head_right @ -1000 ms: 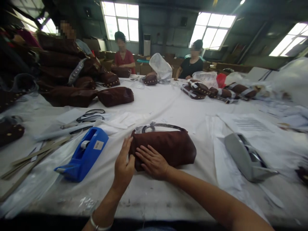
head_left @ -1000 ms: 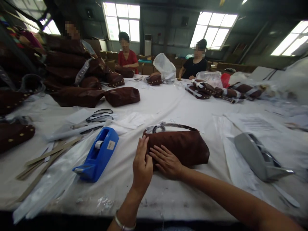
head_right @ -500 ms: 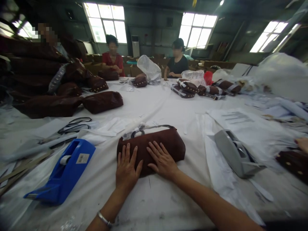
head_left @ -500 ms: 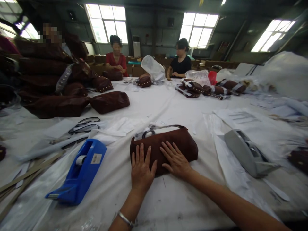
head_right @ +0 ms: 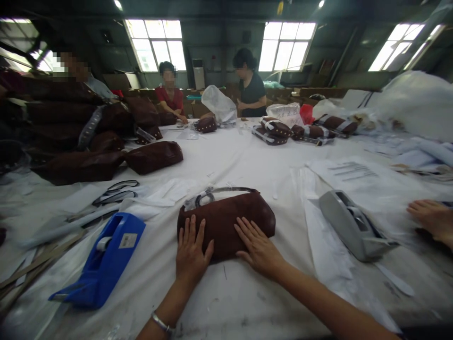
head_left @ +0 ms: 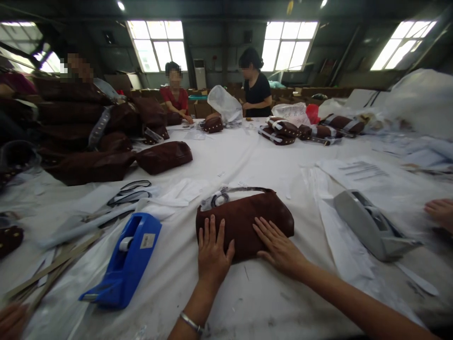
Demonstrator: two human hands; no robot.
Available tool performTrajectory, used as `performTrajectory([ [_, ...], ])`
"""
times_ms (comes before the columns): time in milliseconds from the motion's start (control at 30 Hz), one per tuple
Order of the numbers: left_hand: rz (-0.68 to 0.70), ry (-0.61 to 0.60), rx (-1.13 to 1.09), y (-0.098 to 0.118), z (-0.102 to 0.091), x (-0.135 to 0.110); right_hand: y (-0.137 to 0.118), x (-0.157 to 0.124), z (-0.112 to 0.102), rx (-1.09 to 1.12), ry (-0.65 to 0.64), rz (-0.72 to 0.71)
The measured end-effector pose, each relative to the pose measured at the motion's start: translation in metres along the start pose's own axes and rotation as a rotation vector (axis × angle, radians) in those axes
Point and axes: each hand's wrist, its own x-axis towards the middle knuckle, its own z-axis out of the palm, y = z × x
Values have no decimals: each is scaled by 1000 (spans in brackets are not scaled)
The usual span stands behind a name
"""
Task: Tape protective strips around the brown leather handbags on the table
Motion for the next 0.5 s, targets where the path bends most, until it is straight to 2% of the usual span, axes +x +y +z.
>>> performTrajectory([
  [67, -11, 9, -5, -1, 1, 0, 8, -11, -20, -4, 65, 48],
  [167, -23, 9, -19, -2, 2, 0, 18, -4, -50, -47, 382, 238],
  [200, -25, 8, -20, -2, 2, 0, 20, 1, -50, -67, 455, 295],
  [233, -25, 6, -17, -2, 2, 0, 22, 4, -44, -80, 463, 323],
  [267, -19, -1, -14, -2, 1, 0, 23, 3, -32, -88, 439, 329],
  [333, -2, -12, -19, -1, 1, 0, 27, -6, 2, -74, 245, 327],
  [400, 5, -12, -35, -1, 0, 1, 32, -23, 34, -56, 111, 351],
  [467, 3, -2, -56, -3, -1, 1, 40, -38, 49, -44, 44, 356],
  [500, 3, 2, -66, -4, -2, 0, 42, -41, 48, -42, 27, 347],
])
